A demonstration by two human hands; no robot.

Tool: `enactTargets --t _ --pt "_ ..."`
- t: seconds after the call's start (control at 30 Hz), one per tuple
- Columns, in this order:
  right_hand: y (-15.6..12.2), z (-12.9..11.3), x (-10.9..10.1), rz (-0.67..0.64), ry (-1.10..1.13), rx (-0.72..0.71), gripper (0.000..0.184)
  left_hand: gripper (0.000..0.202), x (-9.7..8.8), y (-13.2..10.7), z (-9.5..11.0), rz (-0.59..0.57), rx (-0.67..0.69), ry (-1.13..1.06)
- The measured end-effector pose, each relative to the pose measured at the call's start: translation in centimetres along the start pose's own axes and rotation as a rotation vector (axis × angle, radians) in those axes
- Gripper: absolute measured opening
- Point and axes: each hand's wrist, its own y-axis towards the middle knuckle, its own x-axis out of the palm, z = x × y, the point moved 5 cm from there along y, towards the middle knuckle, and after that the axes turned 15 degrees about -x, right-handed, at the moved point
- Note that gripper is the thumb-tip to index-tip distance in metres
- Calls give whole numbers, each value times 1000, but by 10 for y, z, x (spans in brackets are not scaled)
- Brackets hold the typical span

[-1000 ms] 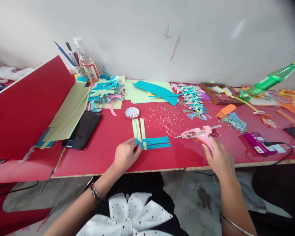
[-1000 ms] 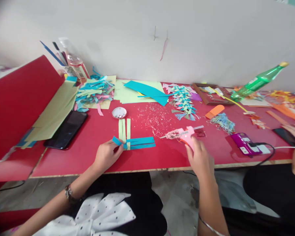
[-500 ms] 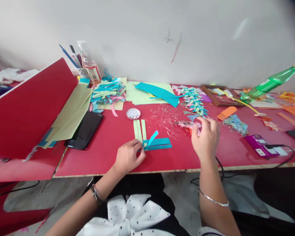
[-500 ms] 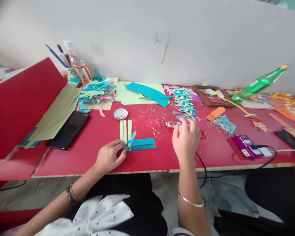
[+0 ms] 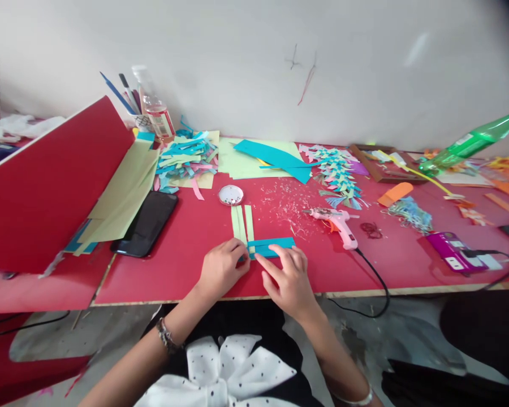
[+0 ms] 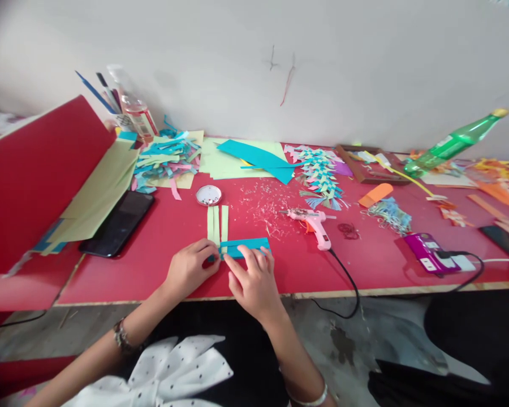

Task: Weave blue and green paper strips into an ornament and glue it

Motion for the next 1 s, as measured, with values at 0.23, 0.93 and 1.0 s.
enactTargets --t 0.23,0.93,1.0 --pt "0 -4 12 -112 11 23 33 11 -2 0 2 18 -7 43" --pt "-13 6 5 -48 -75 123 27 11 -2 0 2 13 -15 30" --pt "-14 8 4 -61 -82 135 27 11 -2 0 2 10 -19 31"
